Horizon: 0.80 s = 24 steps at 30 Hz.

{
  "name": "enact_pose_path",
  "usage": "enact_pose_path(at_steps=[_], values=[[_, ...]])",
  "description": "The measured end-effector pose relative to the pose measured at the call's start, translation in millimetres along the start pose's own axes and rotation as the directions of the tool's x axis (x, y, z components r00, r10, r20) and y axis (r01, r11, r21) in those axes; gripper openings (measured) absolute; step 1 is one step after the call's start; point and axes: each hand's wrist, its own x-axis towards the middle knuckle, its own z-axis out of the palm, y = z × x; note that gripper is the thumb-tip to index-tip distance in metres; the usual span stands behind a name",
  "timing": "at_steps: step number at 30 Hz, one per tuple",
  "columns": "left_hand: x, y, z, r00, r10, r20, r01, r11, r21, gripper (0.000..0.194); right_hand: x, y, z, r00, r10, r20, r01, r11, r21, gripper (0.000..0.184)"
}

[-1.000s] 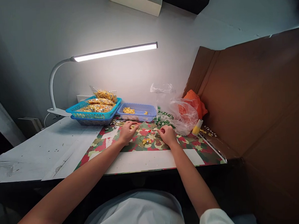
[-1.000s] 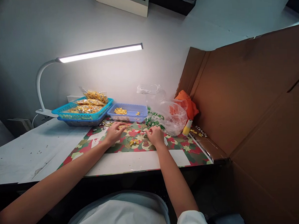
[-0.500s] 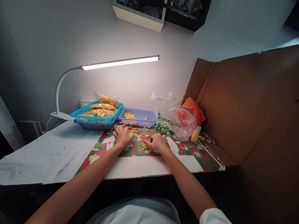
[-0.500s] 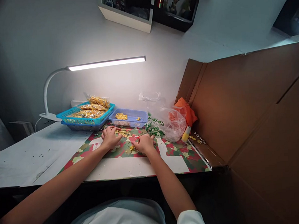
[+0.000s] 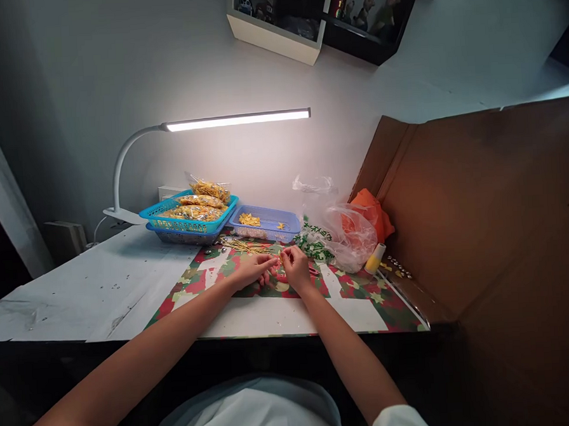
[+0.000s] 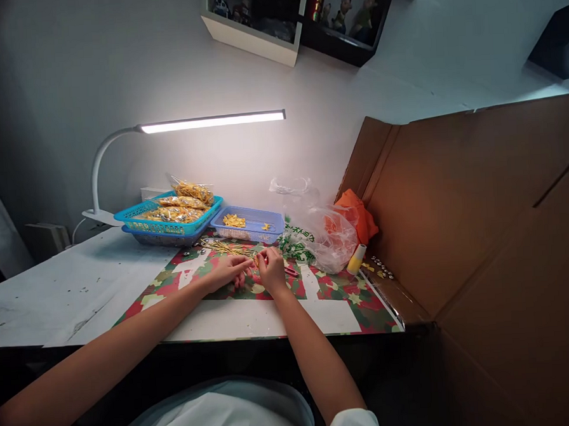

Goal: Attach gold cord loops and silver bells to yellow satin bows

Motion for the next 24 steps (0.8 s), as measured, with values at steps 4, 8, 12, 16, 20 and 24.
enact_pose_path(at_steps=[4,8,12,16,20,24], values=[[-1.3,-1.1,5.3,0.990,0.014,0.140,0.007,0.988,-0.155,0.026,-2.6,0.8,5.3,0.998,0.043,-0.050,-0.034,0.986,0.163,0.024],[0.3,-4.1,2.9,0.989,0.047,0.138,-0.012,0.968,-0.250,0.023,-4.4,3.6,8.9,0.993,0.117,-0.027,-0.103,0.946,0.308,0.025],[1.2,-4.9,2.7,0.994,0.074,0.076,-0.050,0.958,-0.282,0.023,-2.3,6.5,13.9,0.986,0.163,0.033,-0.162,0.899,0.408,0.025],[2.0,-5.7,4.5,0.996,0.080,0.028,-0.069,0.959,-0.275,0.023,1.3,9.6,16.6,0.980,0.182,0.076,-0.197,0.880,0.432,0.024],[3.7,-8.6,5.1,0.997,0.072,-0.006,-0.072,0.967,-0.243,0.023,1.5,11.6,9.3,0.984,0.172,0.057,-0.180,0.909,0.375,0.025],[5.9,-10.9,4.2,0.996,0.083,-0.045,-0.090,0.980,-0.175,0.023,-4.4,9.4,-5.0,0.996,0.091,-0.010,-0.086,0.967,0.241,0.025]])
